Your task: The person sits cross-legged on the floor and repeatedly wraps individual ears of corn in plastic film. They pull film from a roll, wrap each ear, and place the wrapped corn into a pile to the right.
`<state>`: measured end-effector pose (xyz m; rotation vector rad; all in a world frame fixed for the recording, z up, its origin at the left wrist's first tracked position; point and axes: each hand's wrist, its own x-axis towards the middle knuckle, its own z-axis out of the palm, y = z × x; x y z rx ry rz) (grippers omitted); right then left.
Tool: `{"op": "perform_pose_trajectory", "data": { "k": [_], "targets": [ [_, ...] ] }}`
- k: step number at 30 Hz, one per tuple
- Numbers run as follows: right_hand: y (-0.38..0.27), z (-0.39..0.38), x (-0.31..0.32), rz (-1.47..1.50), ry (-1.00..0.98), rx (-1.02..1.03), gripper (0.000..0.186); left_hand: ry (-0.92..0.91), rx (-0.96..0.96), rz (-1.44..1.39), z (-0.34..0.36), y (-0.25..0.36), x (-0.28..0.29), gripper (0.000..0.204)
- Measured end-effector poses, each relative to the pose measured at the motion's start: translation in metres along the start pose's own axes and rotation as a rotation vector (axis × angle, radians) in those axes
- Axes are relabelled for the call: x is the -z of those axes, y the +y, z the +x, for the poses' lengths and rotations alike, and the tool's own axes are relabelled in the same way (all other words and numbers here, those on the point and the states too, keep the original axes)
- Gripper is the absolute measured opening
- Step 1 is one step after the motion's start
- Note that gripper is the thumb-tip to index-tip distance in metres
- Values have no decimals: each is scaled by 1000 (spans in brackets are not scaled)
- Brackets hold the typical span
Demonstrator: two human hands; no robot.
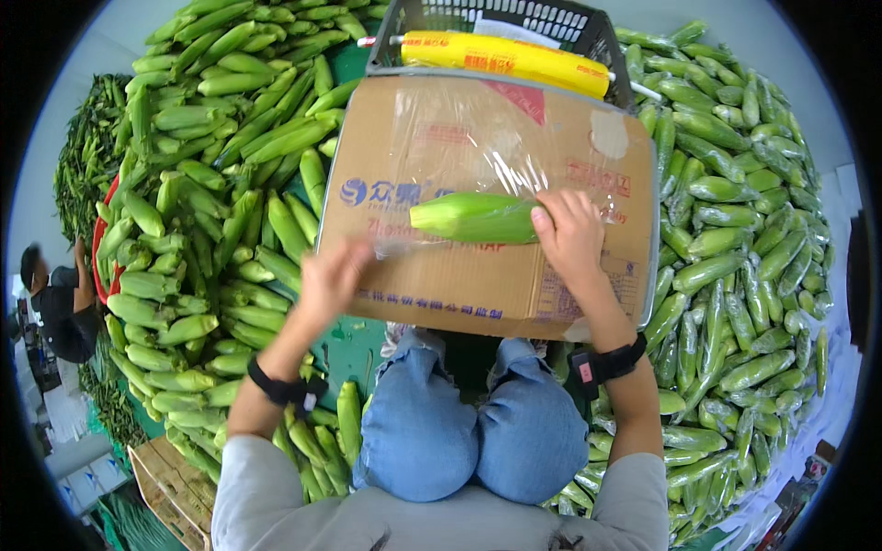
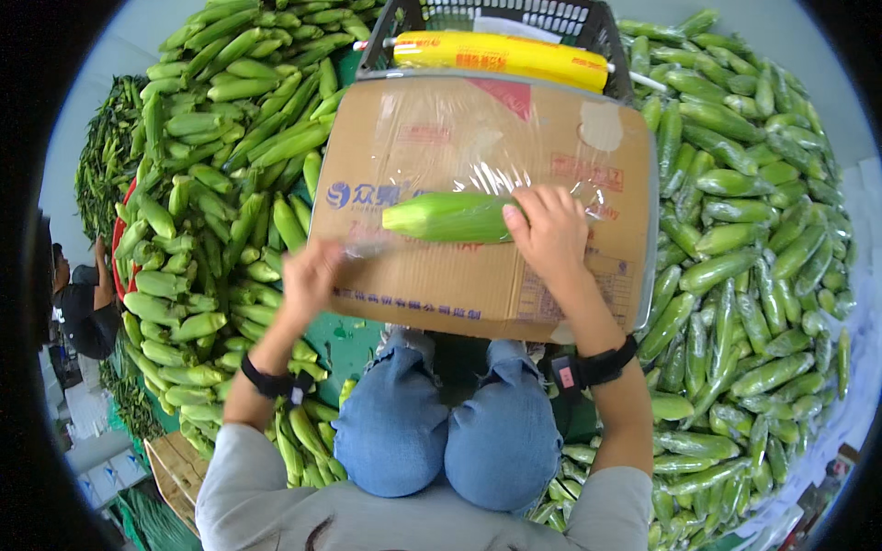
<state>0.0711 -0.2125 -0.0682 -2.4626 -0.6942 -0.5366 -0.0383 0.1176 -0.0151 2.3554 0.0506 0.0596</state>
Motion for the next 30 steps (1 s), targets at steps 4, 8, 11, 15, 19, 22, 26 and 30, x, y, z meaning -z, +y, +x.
{"op": "perform_pose_trajectory", "data": {
  "k": [4,8,11,15,19,22,26,30],
  "targets": [
    [-1,15,-2,108,62,48,23,216,-722,167,112,20,-7,9],
    [-14,28,17,80,-83,-91,27,-400,-467,415,144,74,-45,22],
    [-26,17,38,-28,-598,-377,23,-433,-175,277,65,84,-47,51],
    [-42,-9,49,156,-691,-367,31,-205,-474,482,1,67,-64,81],
    [-51,1,40,-82,-281,236,46,47,-496,659,108,44,-76,80],
    [-45,40,26,-212,-155,408,54,-69,-559,609,197,47,-68,70],
    [-18,83,-2,-213,-307,229,58,-535,-423,702,242,54,-75,61],
    [-20,46,7,-129,-294,340,57,-567,-378,691,243,43,-90,55]
  ]
}}
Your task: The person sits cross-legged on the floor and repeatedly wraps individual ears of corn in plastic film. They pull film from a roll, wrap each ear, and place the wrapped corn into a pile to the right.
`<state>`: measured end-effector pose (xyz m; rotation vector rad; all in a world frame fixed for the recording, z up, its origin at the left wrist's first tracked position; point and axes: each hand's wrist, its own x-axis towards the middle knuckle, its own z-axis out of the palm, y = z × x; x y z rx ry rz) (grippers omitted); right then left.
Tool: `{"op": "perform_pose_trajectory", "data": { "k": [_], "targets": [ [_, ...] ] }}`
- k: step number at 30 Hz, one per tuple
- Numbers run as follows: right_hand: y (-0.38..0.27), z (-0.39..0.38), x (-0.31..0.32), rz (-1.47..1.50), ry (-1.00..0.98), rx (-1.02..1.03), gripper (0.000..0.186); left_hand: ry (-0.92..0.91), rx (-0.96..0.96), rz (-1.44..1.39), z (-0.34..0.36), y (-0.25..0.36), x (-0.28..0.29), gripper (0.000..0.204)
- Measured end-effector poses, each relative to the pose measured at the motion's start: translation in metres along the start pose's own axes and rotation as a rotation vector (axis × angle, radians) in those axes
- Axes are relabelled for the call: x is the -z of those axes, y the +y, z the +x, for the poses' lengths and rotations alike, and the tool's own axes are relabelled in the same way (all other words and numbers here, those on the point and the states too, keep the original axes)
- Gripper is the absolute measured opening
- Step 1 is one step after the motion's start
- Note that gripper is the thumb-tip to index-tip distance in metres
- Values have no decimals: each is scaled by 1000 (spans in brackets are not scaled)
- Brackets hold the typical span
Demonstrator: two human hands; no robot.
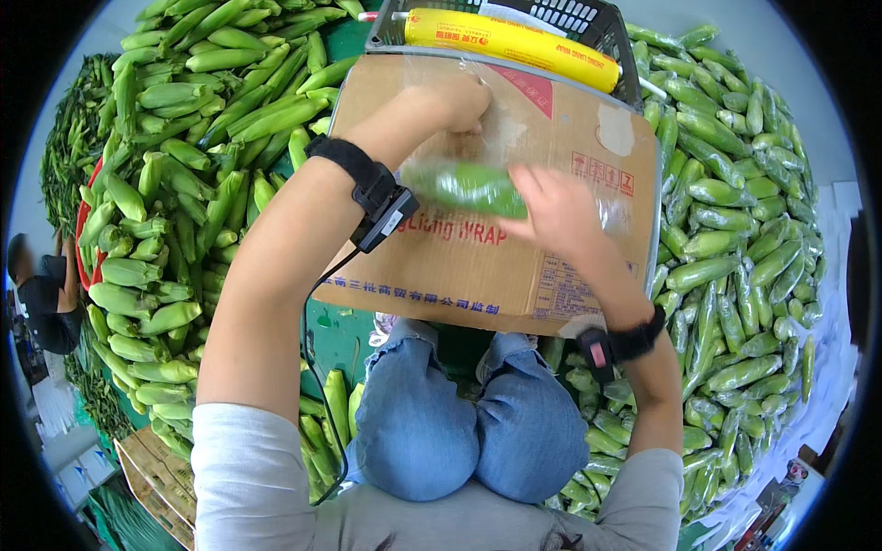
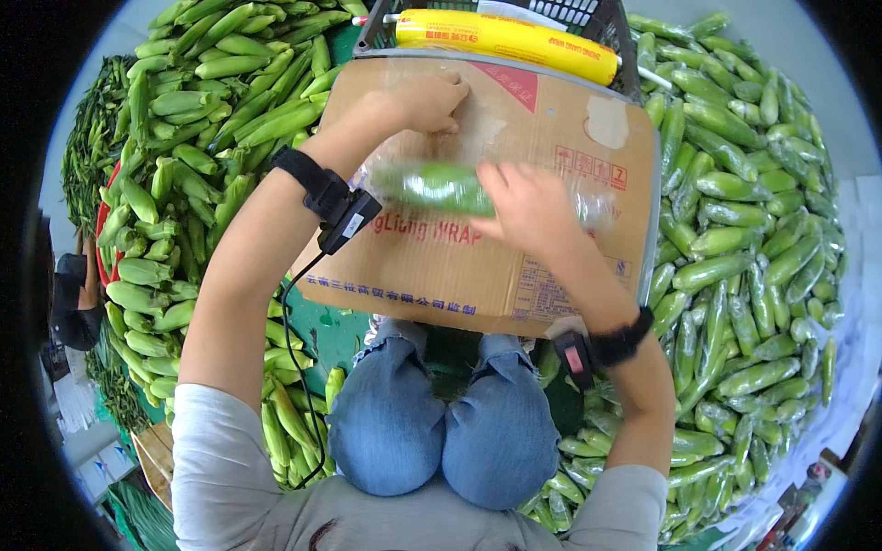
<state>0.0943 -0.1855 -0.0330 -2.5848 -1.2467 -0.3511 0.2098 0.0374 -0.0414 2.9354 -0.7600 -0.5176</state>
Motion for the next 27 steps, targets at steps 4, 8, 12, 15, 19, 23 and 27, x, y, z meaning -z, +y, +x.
{"op": "perform_pose_trajectory", "data": {
  "k": [4,8,12,15,19,23,27],
  "targets": [
    [-51,-62,37,191,-246,112,56,97,-55,-43,-13,0,5,50],
    [-71,-102,69,346,-413,-163,72,637,-184,-459,-65,33,19,44],
    [-57,-89,65,1420,-303,-861,79,898,-485,-414,-125,89,-6,36],
    [-62,-57,47,2418,-554,-904,77,1099,-412,-1002,-127,110,-10,39],
    [-83,-28,26,3199,-534,-453,82,767,-293,-2383,-113,103,0,33],
    [-67,-46,26,2053,-454,-915,88,815,167,-2117,-118,88,-15,13],
    [-56,-66,36,241,-145,-339,87,914,460,-1986,-122,90,-45,9]
  ]
}}
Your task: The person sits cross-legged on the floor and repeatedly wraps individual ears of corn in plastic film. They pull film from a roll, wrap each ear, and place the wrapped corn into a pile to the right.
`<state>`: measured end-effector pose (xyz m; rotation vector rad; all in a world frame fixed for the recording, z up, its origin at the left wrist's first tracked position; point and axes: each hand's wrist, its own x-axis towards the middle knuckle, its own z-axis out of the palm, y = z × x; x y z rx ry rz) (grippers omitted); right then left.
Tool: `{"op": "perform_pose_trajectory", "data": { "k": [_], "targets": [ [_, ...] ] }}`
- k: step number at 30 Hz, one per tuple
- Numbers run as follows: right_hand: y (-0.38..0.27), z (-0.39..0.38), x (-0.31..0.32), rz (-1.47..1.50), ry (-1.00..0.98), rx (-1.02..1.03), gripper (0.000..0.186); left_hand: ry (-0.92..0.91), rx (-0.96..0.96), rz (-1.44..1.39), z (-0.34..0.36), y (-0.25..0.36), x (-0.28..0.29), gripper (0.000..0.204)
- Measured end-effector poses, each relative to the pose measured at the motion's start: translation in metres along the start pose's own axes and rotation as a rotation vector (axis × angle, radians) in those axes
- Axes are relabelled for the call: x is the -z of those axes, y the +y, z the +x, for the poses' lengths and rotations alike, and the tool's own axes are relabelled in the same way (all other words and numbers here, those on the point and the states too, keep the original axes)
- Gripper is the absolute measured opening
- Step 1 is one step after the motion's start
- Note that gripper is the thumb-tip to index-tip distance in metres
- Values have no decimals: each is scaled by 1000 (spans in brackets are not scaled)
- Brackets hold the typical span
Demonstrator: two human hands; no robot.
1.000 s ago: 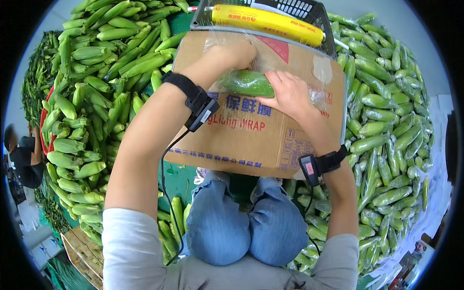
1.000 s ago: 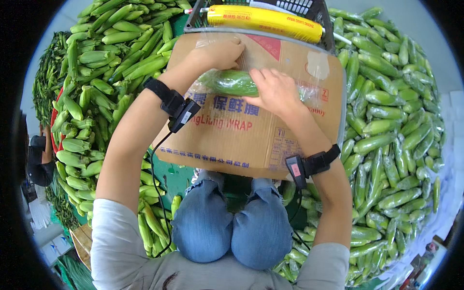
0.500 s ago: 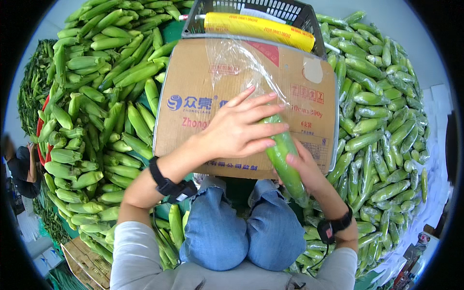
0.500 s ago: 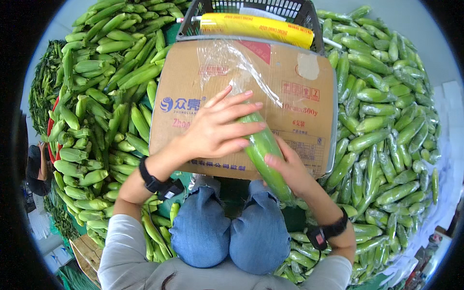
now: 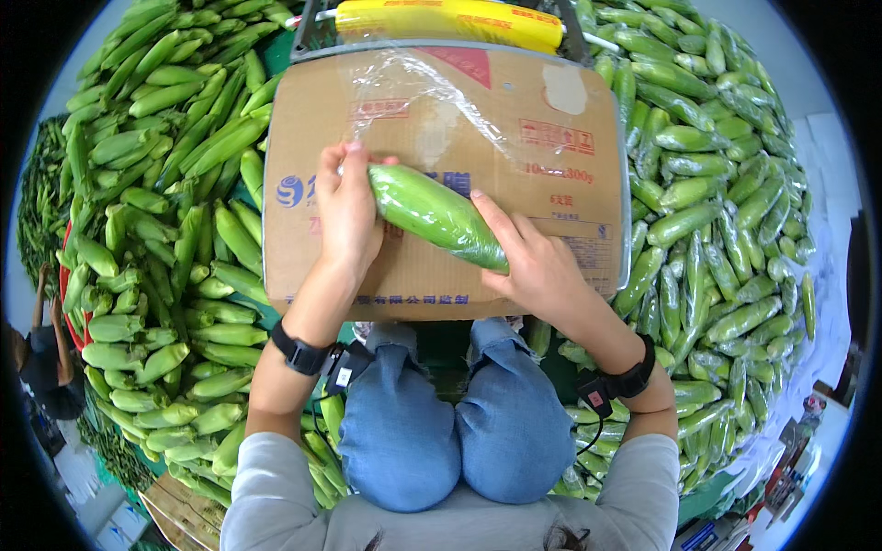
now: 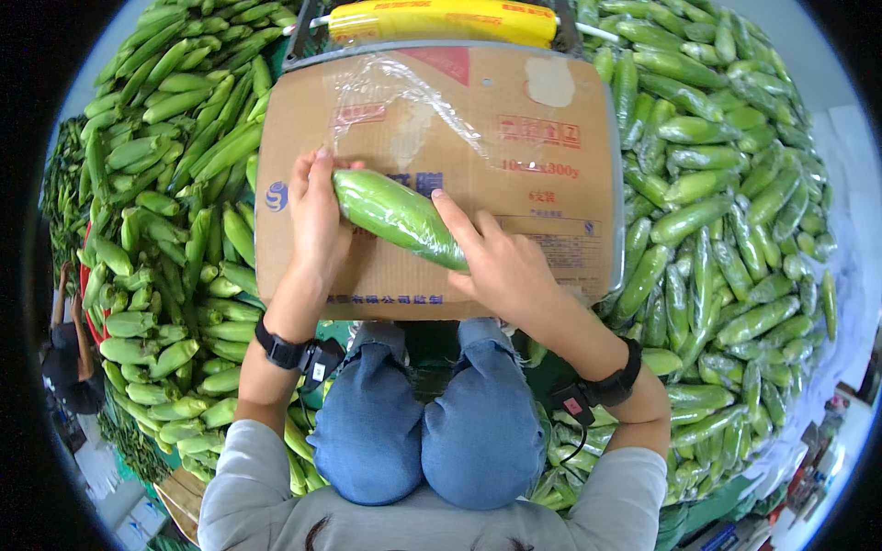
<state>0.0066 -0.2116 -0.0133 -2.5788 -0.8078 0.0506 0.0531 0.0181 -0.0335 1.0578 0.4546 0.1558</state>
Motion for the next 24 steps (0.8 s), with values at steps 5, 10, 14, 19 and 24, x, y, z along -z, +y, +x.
{"op": "perform_pose_trajectory", "data": {
  "k": [5,10,14,19,24],
  "targets": [
    [2,2,71,-151,325,332,51,-199,99,248,-16,-4,20,38],
    [0,29,91,672,823,466,33,-830,818,-136,-29,3,27,59],
    [2,17,86,1480,800,-11,30,-1120,742,-28,-46,19,21,72],
    [-4,18,89,1632,1080,41,48,-1069,-194,868,-74,33,-8,95],
    [-2,-20,43,1482,805,-176,72,-1249,-161,1141,-73,34,-40,92]
  ]
}}
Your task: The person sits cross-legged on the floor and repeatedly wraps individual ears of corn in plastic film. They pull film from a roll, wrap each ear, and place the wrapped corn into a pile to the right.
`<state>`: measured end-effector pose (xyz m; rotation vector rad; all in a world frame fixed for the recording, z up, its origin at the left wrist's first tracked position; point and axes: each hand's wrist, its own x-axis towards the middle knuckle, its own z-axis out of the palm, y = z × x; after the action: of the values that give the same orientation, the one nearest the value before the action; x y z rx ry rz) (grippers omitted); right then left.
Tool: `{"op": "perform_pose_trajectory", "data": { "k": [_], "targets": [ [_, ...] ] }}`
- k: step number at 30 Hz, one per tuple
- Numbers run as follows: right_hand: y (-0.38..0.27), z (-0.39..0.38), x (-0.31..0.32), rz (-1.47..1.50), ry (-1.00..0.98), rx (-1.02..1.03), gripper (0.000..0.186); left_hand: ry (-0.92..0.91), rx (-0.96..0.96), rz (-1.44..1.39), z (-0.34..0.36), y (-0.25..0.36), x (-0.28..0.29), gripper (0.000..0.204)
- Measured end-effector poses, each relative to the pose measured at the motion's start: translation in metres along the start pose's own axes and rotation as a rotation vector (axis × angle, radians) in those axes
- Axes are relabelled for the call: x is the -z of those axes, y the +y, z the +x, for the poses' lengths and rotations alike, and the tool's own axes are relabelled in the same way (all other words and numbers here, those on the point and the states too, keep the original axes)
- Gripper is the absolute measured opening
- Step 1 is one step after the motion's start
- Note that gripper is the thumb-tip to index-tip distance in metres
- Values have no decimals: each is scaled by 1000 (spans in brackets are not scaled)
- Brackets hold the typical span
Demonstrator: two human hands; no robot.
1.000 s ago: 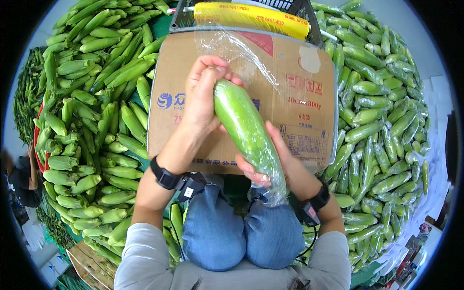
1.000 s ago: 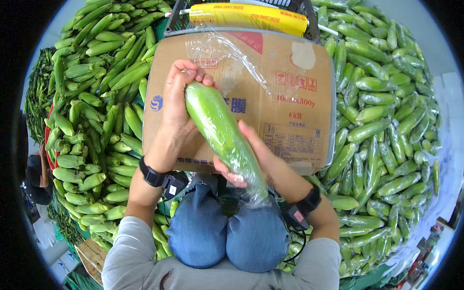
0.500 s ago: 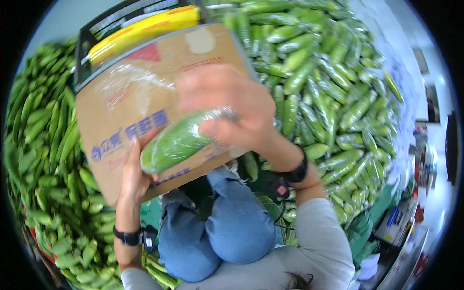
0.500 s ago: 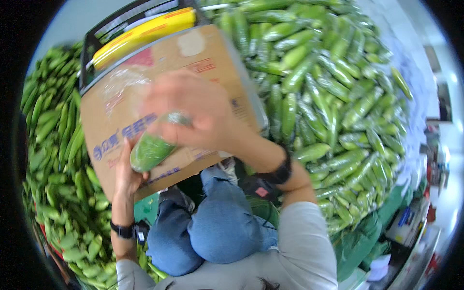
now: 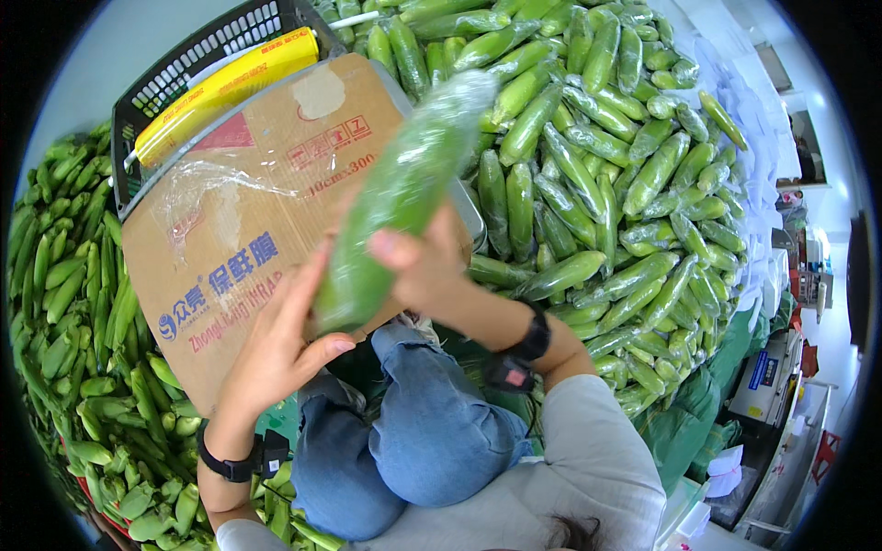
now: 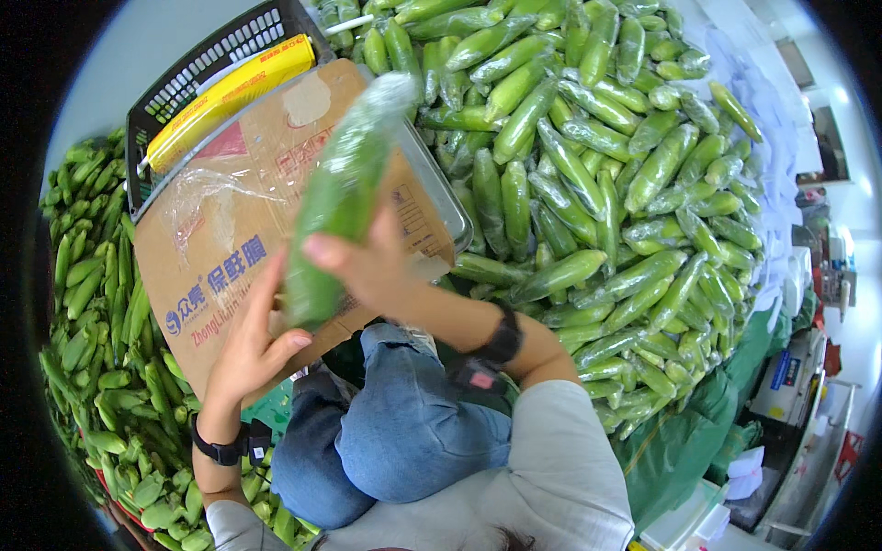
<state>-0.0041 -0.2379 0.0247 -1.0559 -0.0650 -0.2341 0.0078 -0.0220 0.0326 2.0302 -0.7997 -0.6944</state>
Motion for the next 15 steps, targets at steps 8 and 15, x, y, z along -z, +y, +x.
{"op": "perform_pose_trajectory", "data": {
  "k": [8,15],
  "targets": [
    [-127,5,281,-2166,272,78,70,292,-37,343,-44,-42,-2,69],
    [-91,-25,372,-2532,513,-109,59,548,107,499,-78,-82,-9,54]
  ]
}}
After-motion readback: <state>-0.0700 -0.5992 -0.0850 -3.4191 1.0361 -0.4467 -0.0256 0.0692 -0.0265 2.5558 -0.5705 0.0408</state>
